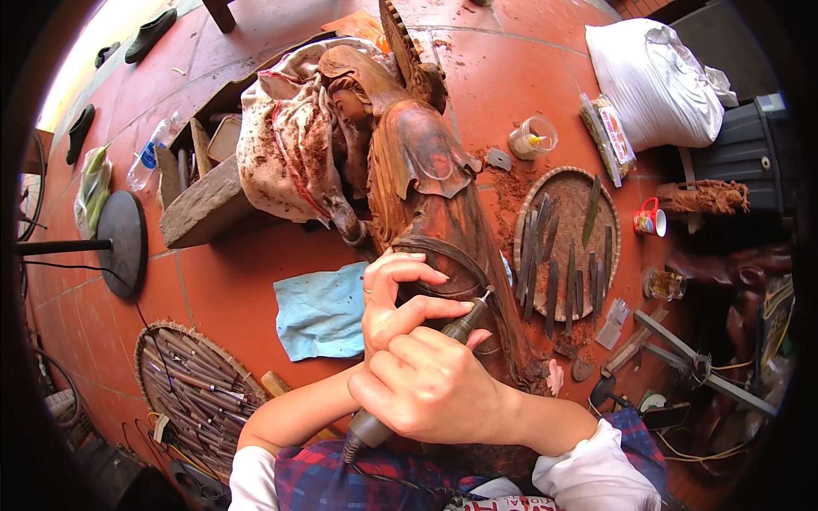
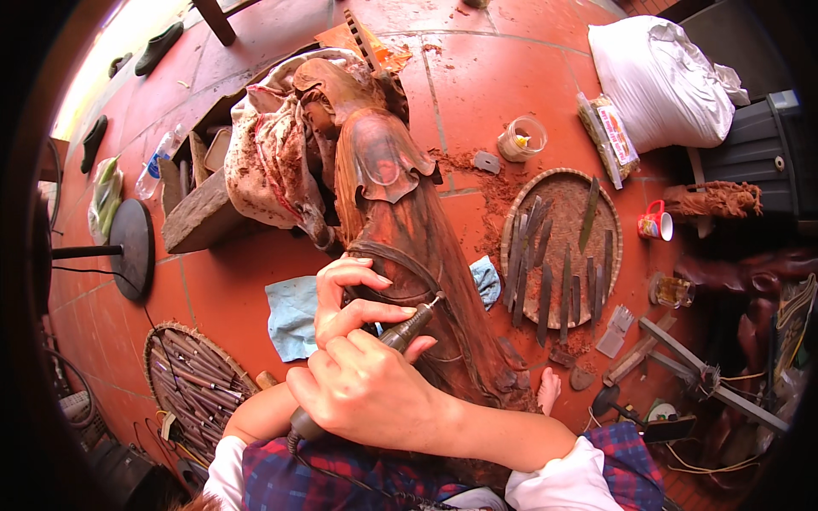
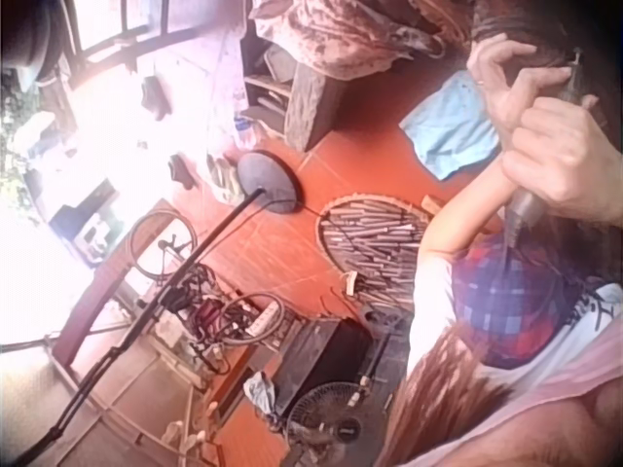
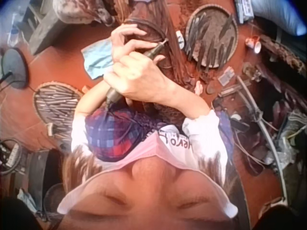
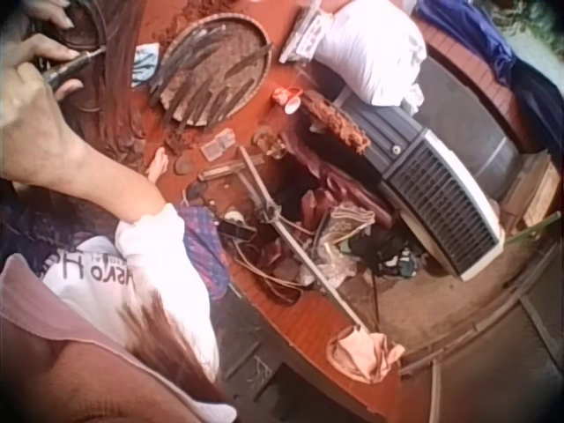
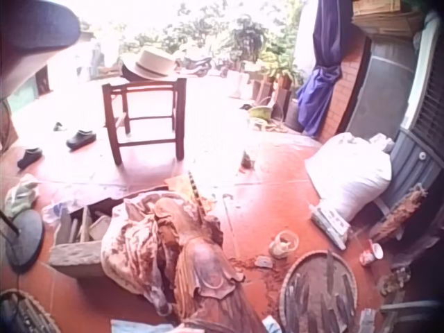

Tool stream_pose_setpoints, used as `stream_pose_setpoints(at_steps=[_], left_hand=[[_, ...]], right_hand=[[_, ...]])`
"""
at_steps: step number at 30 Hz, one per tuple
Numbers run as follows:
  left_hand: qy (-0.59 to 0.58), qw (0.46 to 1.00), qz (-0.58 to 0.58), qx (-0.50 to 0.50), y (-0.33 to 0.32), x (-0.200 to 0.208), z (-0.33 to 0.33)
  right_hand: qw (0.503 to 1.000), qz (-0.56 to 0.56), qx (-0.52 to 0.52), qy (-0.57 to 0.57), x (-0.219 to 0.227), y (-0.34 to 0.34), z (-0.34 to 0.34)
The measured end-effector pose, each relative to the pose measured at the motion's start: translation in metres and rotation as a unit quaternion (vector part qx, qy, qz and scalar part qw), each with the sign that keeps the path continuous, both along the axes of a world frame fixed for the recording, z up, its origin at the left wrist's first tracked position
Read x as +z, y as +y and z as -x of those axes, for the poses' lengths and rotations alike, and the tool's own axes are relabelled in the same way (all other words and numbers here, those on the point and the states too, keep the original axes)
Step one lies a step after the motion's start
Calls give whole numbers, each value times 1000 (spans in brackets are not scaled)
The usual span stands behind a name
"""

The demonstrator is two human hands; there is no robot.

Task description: The person sits on the floor and uses a rotary carving tool to refine the details of a large wooden sculpture. They hold the tool with both hands, carefully working on the intricate patterns of the wood while surrounded by various carving chisels and tools.

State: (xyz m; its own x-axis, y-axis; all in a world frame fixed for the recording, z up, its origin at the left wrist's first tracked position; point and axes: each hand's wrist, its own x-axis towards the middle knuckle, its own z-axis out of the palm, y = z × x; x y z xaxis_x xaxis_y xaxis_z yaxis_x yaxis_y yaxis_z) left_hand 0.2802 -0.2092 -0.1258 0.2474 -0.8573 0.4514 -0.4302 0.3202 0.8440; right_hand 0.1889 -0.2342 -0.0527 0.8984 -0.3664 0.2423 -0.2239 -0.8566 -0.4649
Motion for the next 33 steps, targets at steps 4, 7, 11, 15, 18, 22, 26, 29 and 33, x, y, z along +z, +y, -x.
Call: stream_pose_setpoints(at_steps=[4, 7, 11, 15, 18, 22, 26, 29, 33], left_hand=[[27, 999, -21, 24, -4, 4, -5], [24, 998, -43, 27, -4, 5, -12], [38, 998, -48, 22, -2, 5, -10], [32, 999, -25, -3, 0, -1, -3], [11, 1000, -17, 6, 3, -1, 1], [9, 1000, -15, 4, 1, 1, 0], [60, 997, -35, 27, -3, 3, -5], [55, 998, -35, 21, -4, 1, -6], [17, 1000, -16, 13, -1, 3, -7]], right_hand=[[999, 11, 3, -53, -6, -8, -9], [995, 28, 0, -97, -11, -12, -19], [995, 29, 3, -98, -11, -12, -19], [999, 8, 6, -47, -4, -6, -6], [1000, -7, -1, -24, -1, -2, -2], [1000, -12, -6, -16, 2, -2, -3], [1000, 0, 4, -27, -1, -8, -11], [999, 1, 5, -31, -2, -9, -14], [998, 27, -2, -57, -8, -6, -11]])
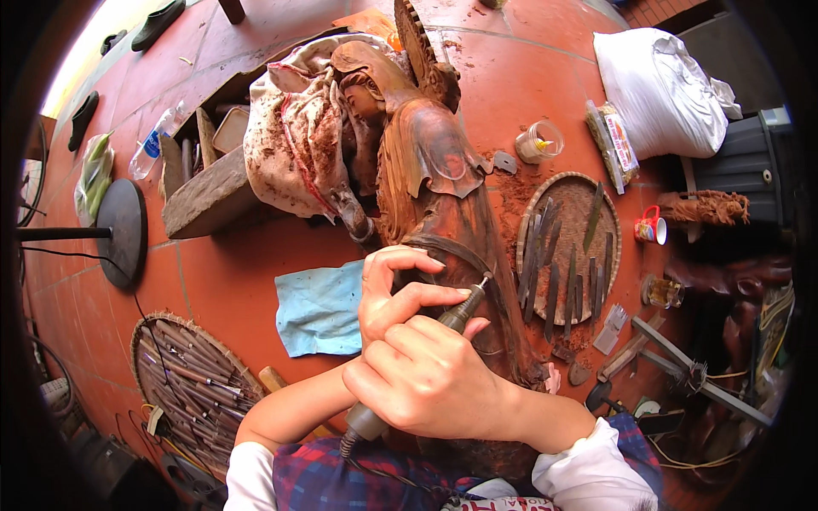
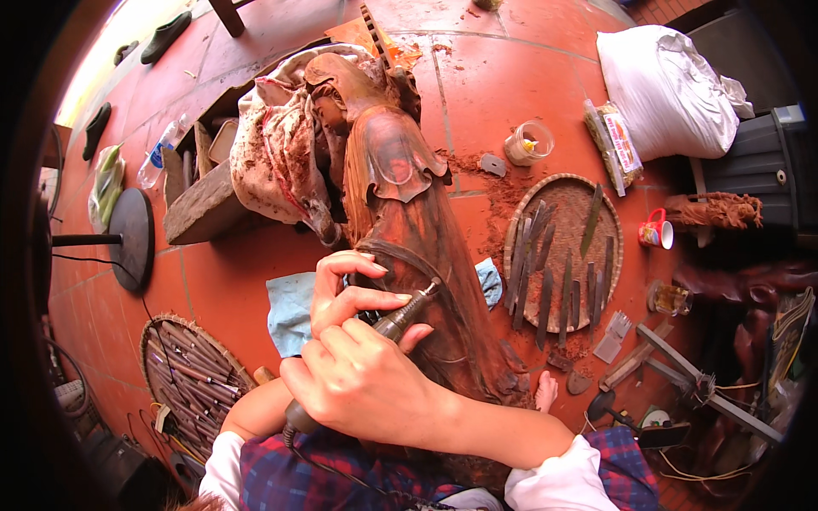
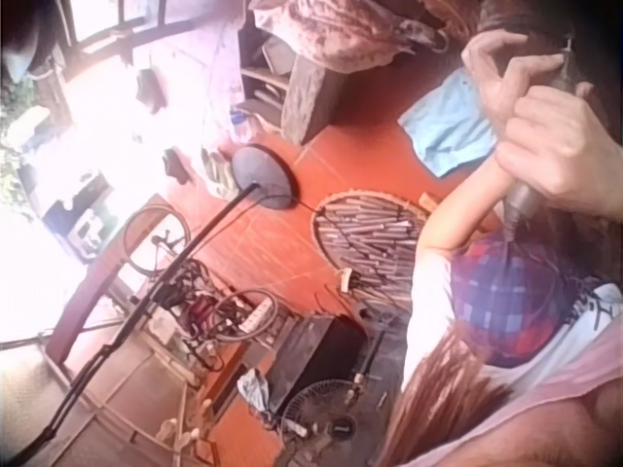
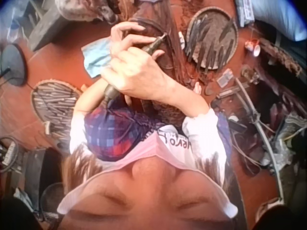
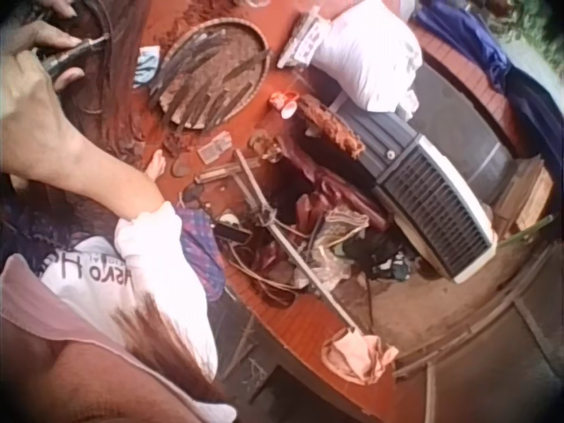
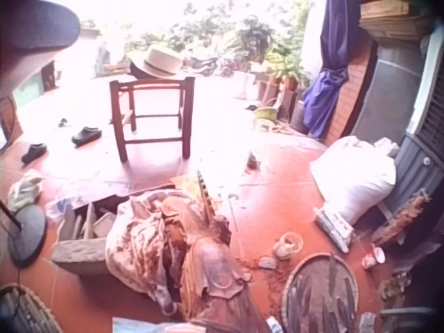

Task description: The person sits on the floor and uses a rotary carving tool to refine the details of a large wooden sculpture. They hold the tool with both hands, carefully working on the intricate patterns of the wood while surrounded by various carving chisels and tools.

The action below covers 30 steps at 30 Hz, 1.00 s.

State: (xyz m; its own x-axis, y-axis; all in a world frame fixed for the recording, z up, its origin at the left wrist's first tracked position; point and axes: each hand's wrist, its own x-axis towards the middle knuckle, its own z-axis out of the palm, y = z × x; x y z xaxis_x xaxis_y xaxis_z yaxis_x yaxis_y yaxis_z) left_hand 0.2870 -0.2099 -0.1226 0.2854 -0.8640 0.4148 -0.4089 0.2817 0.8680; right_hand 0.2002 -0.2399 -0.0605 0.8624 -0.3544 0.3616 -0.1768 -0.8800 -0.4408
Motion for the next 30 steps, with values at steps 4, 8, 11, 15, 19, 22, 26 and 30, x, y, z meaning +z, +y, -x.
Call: stream_pose_setpoints(at_steps=[4, 8, 11, 15, 19, 22, 26, 30], left_hand=[[4, 999, 36, 4, 0, -7, 7], [8, 1000, 12, 7, 0, -8, 8], [12, 1000, -15, 18, -1, -1, 1], [16, 999, -6, 43, -6, -1, -4], [10, 997, 0, 75, -10, 0, -10], [44, 996, 1, 74, -9, -2, -6], [25, 999, 27, 39, -6, -4, -1], [41, 999, 12, 0, 1, -3, 8]], right_hand=[[1000, -27, -8, 12, 1, 6, 8], [1000, -7, -3, -7, -3, 0, 3], [1000, 3, 10, -16, -3, -4, -4], [999, 12, 28, -35, -7, -11, -11], [997, 16, 42, -63, -12, -13, -16], [998, 17, 44, -44, -10, -11, -12], [999, -9, 50, -3, -2, -5, 0], [999, -27, 28, 24, 3, 1, 9]])
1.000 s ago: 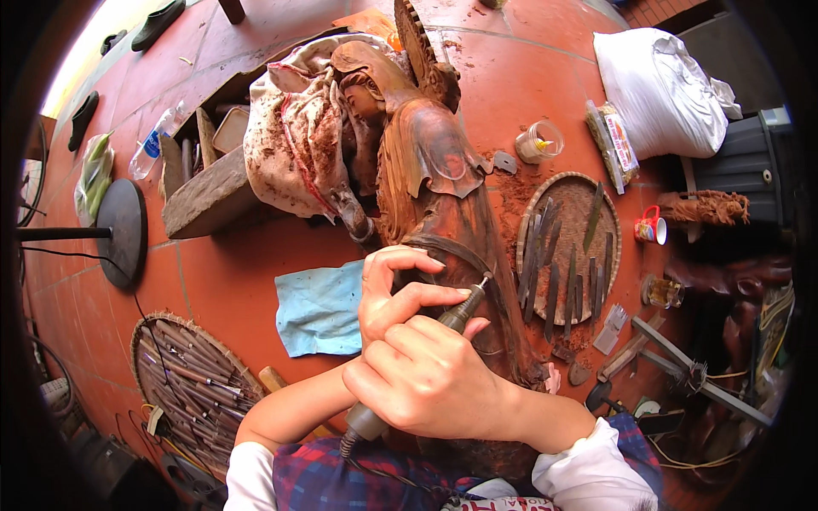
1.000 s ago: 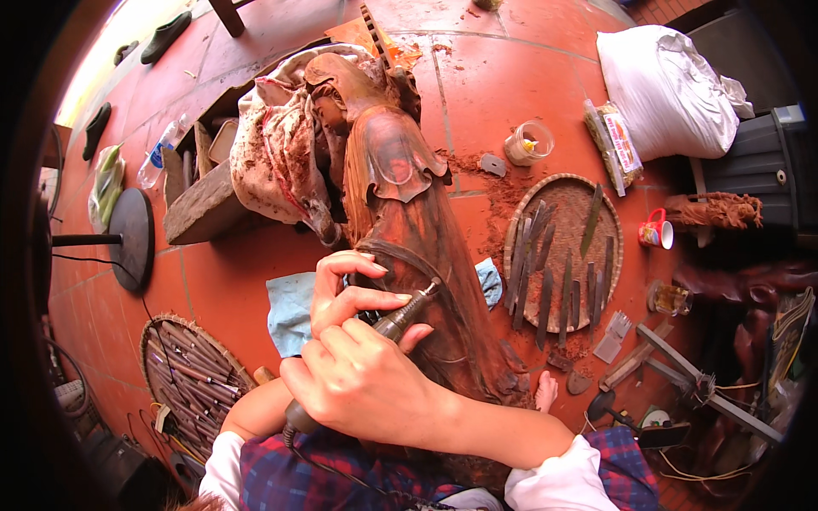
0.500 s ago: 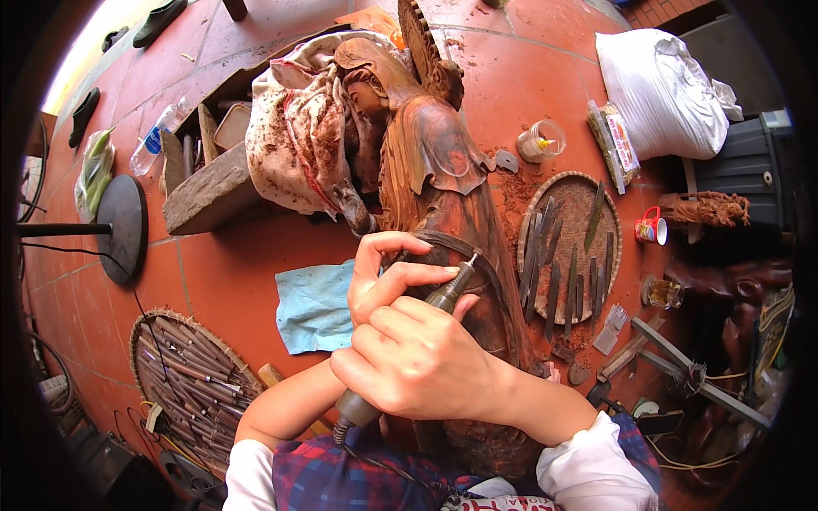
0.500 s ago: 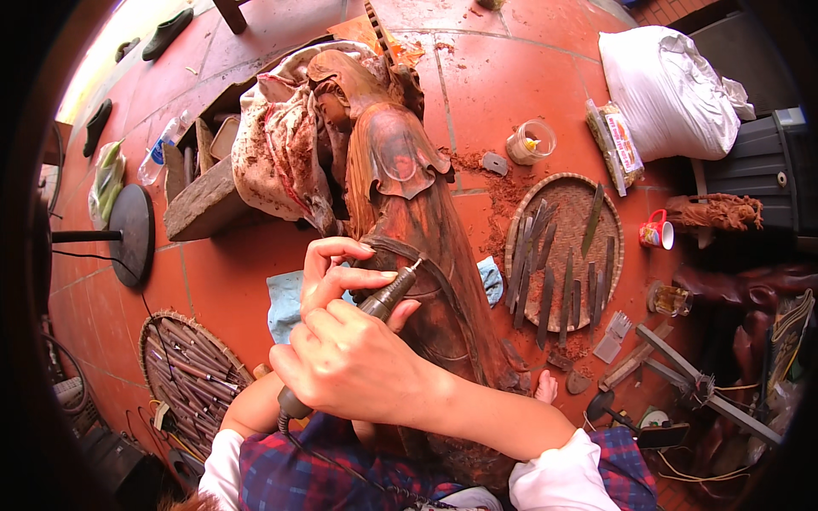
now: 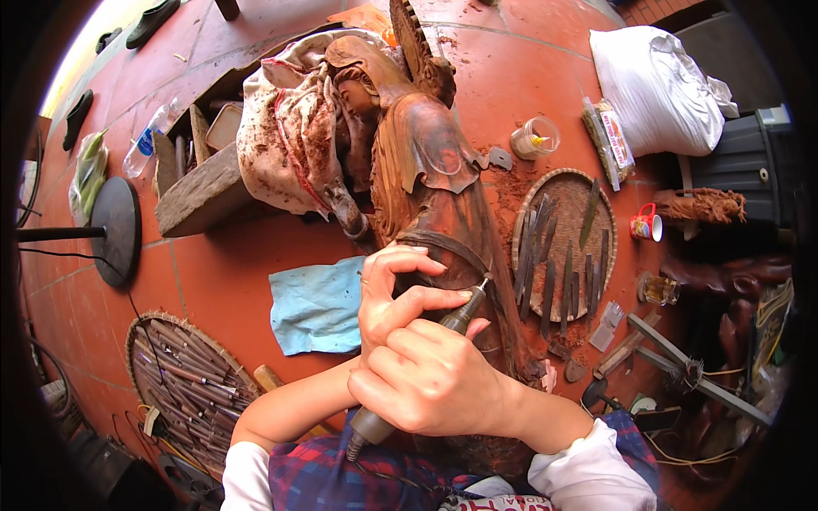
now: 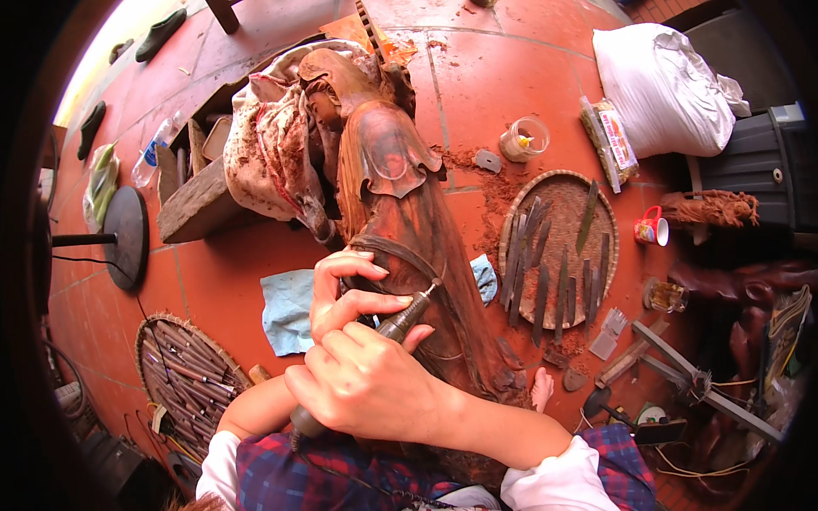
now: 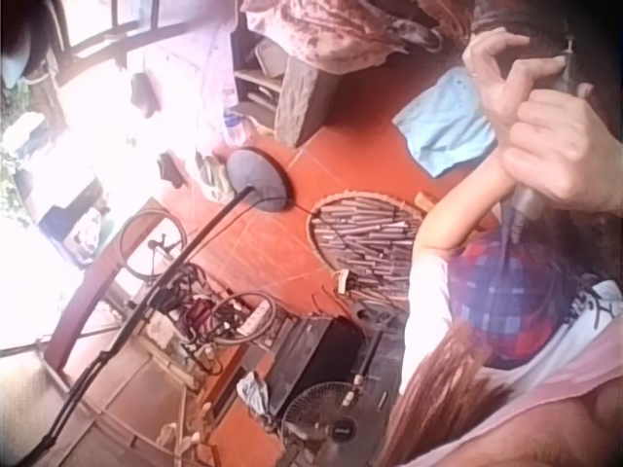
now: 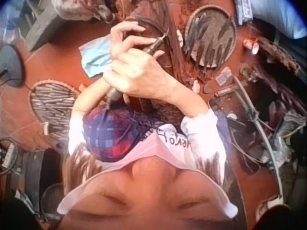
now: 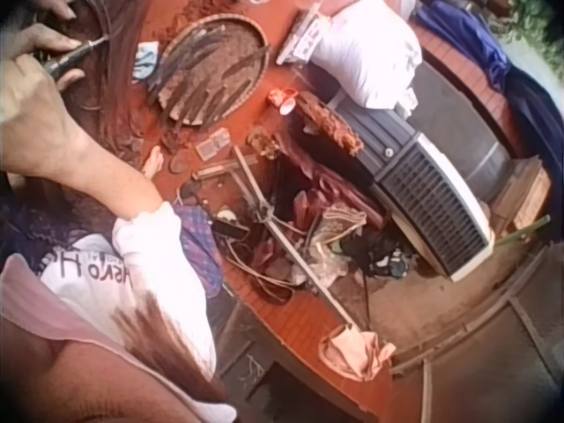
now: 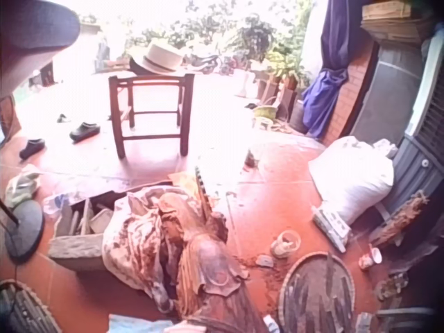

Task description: The person sits on the floor and uses a rotary carving tool to refine the details of a large wooden sculpture. They hold the tool with both hands, carefully working on the intricate patterns of the wood while surrounded by various carving chisels and tools.

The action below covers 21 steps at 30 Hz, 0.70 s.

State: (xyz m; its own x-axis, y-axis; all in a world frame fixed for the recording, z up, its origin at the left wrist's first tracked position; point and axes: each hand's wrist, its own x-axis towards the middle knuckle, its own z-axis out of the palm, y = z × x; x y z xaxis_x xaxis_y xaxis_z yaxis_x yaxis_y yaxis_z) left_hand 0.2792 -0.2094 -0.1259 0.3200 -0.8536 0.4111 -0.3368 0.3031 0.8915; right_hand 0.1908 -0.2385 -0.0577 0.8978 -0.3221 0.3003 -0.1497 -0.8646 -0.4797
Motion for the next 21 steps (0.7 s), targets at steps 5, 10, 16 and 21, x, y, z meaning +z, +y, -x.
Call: stream_pose_setpoints(at_steps=[5, 10, 16, 21], left_hand=[[-30, 999, -17, -9, 10, 2, 2], [3, 1000, -3, 1, -1, 5, -6], [12, 999, -26, 22, -4, 0, -10], [-20, 1000, 11, 9, 0, -5, 0]], right_hand=[[999, -25, -8, 35, 10, 7, 3], [1000, 17, -2, 18, 9, 1, -7], [998, 37, -12, -42, -6, -6, -16], [1000, 10, -14, 3, -1, 0, -3]])
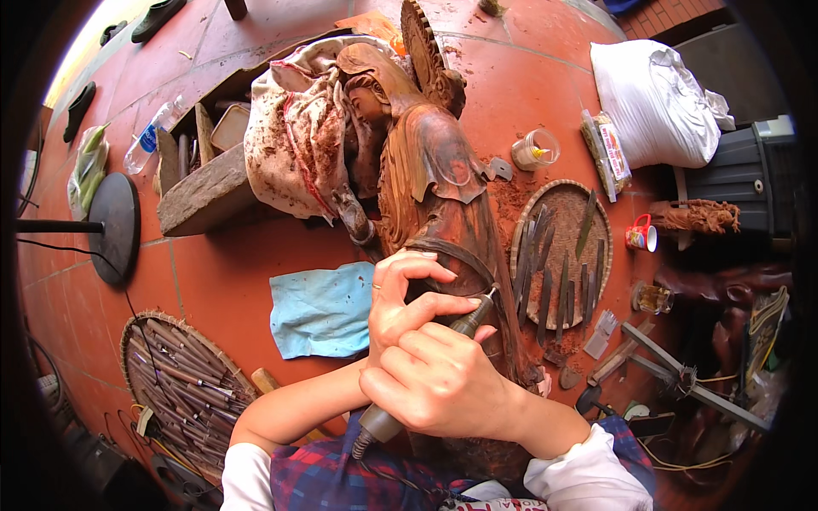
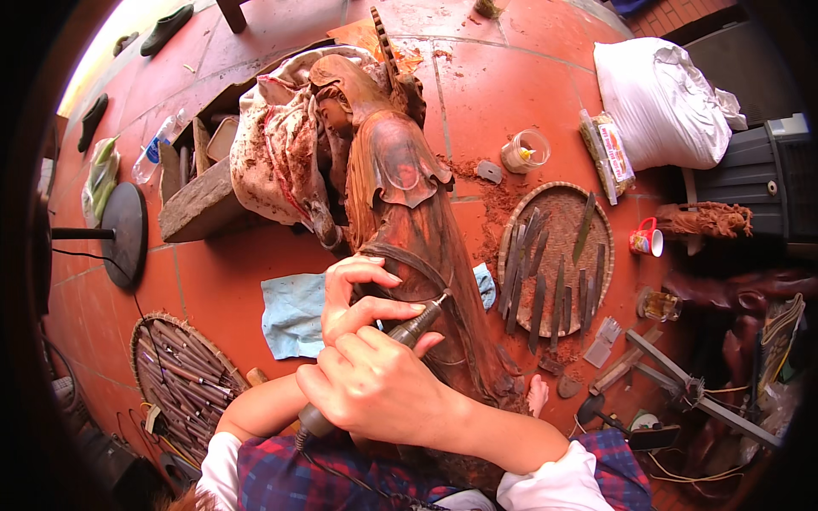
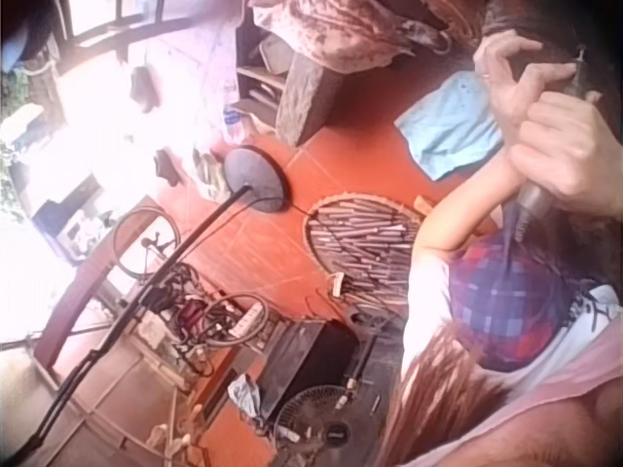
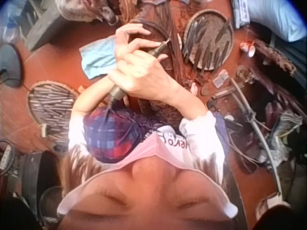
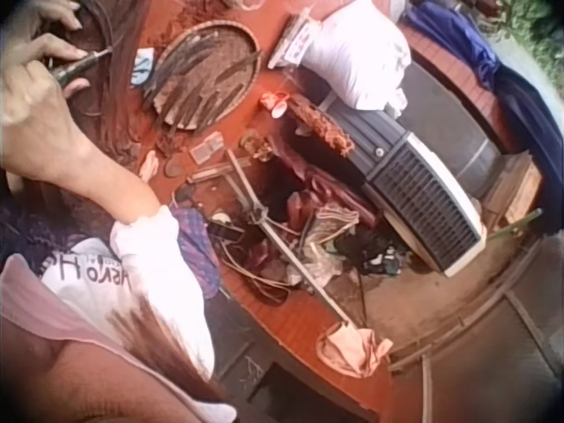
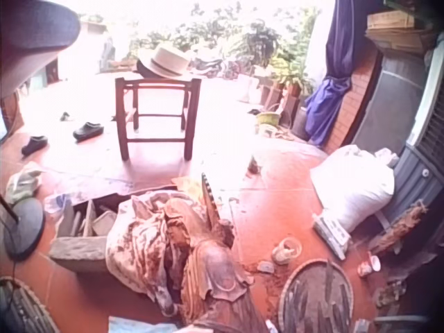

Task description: The person sits on the floor and uses a rotary carving tool to refine the details of a large wooden sculpture. They hold the tool with both hands, carefully working on the intricate patterns of the wood while surrounded by various carving chisels and tools.

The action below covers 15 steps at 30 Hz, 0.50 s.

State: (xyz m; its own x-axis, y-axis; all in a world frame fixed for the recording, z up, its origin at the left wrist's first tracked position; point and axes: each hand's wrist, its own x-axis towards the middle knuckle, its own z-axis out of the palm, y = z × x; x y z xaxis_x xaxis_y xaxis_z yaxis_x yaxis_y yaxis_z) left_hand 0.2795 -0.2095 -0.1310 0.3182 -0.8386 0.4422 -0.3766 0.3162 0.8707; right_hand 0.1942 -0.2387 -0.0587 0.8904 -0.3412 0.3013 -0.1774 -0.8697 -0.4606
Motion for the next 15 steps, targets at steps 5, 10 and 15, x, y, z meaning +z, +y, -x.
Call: stream_pose_setpoints(at_steps=[5, 10, 15], left_hand=[[-6, 1000, 12, -2, -1, 0, 0], [43, 999, -16, 14, -6, 5, -10], [40, 999, -9, 10, -4, 5, -12]], right_hand=[[1000, 4, -4, -7, -1, 2, 2], [999, 26, -1, -41, -5, -6, -10], [999, 24, 8, -38, -5, -4, -10]])
